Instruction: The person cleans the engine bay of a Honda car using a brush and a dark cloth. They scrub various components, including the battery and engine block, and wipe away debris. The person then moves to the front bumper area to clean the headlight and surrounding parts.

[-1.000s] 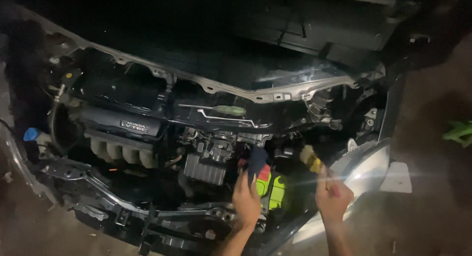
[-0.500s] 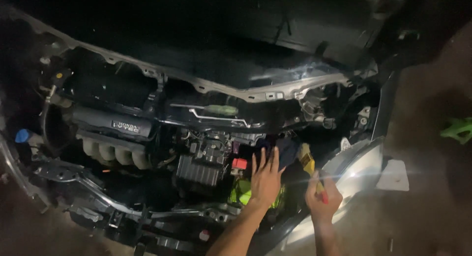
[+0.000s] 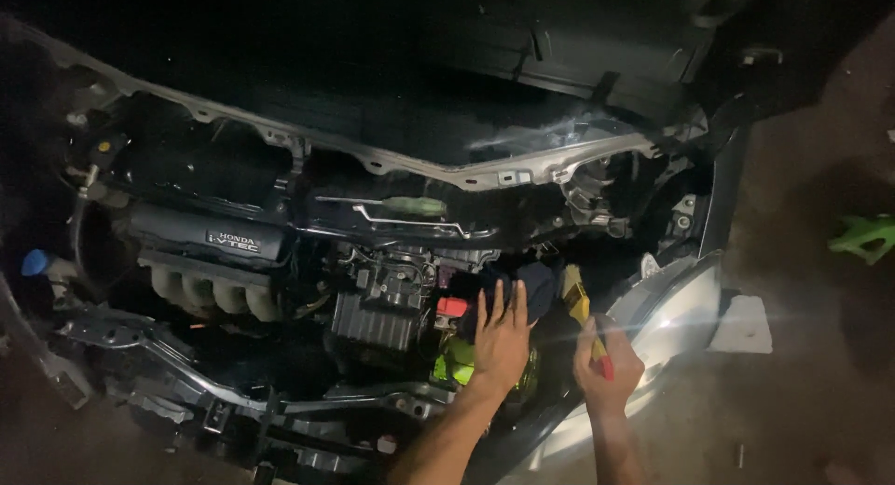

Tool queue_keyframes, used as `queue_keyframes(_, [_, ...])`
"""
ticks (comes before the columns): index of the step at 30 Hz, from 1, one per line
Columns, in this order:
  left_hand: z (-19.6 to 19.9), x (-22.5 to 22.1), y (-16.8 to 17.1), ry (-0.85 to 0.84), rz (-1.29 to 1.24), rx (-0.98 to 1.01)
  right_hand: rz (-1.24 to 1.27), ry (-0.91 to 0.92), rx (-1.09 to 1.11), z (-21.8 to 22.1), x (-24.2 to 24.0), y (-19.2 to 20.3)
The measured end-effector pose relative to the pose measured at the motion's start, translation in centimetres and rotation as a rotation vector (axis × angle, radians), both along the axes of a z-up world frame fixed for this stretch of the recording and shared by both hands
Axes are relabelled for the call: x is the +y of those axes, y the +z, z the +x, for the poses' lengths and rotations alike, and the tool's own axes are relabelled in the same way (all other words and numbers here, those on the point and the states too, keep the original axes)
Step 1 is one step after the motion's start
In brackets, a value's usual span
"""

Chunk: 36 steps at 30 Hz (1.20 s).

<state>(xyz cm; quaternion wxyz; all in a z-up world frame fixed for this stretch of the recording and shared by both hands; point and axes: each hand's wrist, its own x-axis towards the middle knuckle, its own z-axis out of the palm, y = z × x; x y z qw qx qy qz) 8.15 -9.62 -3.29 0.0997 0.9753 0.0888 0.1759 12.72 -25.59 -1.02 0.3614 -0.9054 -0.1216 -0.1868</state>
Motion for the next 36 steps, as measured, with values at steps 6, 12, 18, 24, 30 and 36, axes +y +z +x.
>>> queue_keyframes(6, [0.0,-0.9,1.0,0.132,-0.024,0.043,-0.169,-0.127,0.182,-0.3,0.2,0.1])
queue_keyframes(12, [4.4,2.3,1.5,0.044,-0.352,0.255,-0.151,0.008,-0.171,0.7,-0.2,-1.0])
queue_keyframes(18, [6.2,3.7,-2.0,-0.010,0.011,0.287,-0.171,0.033,-0.147,0.5,0.0,0.0])
queue_keyframes(24, [6.5,2.5,-5.5,0.097,0.343,0.127,-0.154,0.071,-0.202,0.0,-0.1,0.6])
queue_keyframes(30, [7.0,0.3,-3.9,0.200,0.400,0.111,-0.169,0.062,-0.203,0.2,-0.5,-0.4])
queue_keyframes(36, [3.3,2.7,2.7,0.364,-0.290,0.168,-0.157,0.031,-0.126,0.2,-0.1,-0.1])
